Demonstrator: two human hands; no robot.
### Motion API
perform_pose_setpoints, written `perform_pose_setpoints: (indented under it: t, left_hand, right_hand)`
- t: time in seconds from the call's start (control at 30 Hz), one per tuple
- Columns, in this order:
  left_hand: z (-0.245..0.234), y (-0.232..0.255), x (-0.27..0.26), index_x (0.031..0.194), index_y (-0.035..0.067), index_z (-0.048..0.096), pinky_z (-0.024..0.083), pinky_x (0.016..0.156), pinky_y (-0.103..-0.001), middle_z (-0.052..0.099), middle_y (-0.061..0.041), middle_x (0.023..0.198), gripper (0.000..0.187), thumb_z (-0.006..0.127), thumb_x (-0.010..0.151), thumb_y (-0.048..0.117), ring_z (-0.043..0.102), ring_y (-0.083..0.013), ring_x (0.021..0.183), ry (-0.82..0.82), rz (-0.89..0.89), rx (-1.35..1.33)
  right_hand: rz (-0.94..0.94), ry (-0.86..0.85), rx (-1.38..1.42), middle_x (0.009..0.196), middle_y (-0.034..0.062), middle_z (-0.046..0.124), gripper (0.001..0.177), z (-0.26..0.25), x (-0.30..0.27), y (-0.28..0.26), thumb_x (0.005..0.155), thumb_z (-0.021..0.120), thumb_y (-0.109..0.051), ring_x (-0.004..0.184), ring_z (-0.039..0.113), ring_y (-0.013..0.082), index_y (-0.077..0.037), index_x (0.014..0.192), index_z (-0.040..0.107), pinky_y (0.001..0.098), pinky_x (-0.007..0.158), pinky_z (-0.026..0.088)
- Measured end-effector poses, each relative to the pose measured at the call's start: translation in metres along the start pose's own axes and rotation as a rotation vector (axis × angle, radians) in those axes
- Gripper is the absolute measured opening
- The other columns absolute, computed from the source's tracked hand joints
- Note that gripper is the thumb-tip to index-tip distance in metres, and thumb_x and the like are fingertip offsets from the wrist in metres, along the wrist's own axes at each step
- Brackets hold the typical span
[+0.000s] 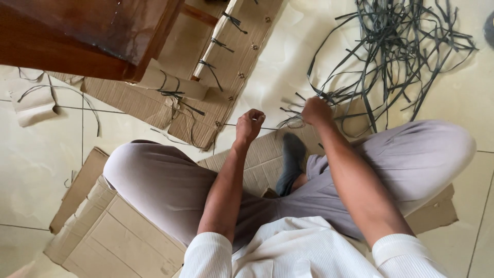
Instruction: Securing cardboard protection around a wooden chair leg using plastic strips.
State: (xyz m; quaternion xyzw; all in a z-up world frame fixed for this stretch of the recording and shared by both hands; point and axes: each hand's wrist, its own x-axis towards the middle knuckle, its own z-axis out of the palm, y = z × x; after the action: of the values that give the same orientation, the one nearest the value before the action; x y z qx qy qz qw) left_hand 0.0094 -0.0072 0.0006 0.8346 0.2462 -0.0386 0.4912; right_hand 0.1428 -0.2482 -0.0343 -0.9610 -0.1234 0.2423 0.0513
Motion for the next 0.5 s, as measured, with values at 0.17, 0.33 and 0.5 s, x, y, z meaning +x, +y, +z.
perform_pose_setpoints:
  t: [0.17, 0.33, 0.5]
  left_hand:
    - [-0.01, 0.018, -0.001, 0.103, 0.012, 0.078, 0.058, 0.079, -0.035, 0.08, -0.008, 0.095, 0.023, 0.073, 0.089, 0.03, 0.077, -0.0233, 0.087, 0.004, 0.032, -0.069]
    - [-0.031, 0.071, -0.005, 0.118, 0.01, 0.074, 0.058, 0.075, -0.03, 0.077, -0.007, 0.094, 0.036, 0.073, 0.092, 0.035, 0.075, -0.016, 0.084, -0.083, 0.041, -0.278]
    - [-0.037, 0.096, -0.007, 0.124, 0.004, 0.072, 0.053, 0.07, -0.026, 0.072, -0.004, 0.084, 0.035, 0.069, 0.097, 0.027, 0.061, -0.0091, 0.075, -0.209, 0.155, -0.512]
  right_hand:
    - [-0.08, 0.103, 0.548, 0.096, 0.0149, 0.075, 0.025, -0.091, -0.024, -0.034, 0.092, 0.067, -0.027, 0.085, 0.068, 0.0351, -0.007, 0.098, 0.08, 0.0442, 0.077, 0.054]
    - [-0.094, -0.154, 1.12, 0.097, 0.0022, 0.075, 0.027, -0.164, -0.05, -0.076, 0.094, 0.073, -0.03, 0.084, 0.064, 0.0134, -0.008, 0.108, 0.078, 0.0285, 0.072, 0.052]
    - [-0.205, -0.252, 1.334, 0.11, -0.0022, 0.076, 0.025, -0.18, -0.062, -0.103, 0.098, 0.069, -0.024, 0.097, 0.068, 0.0084, -0.008, 0.116, 0.075, 0.0262, 0.08, 0.052]
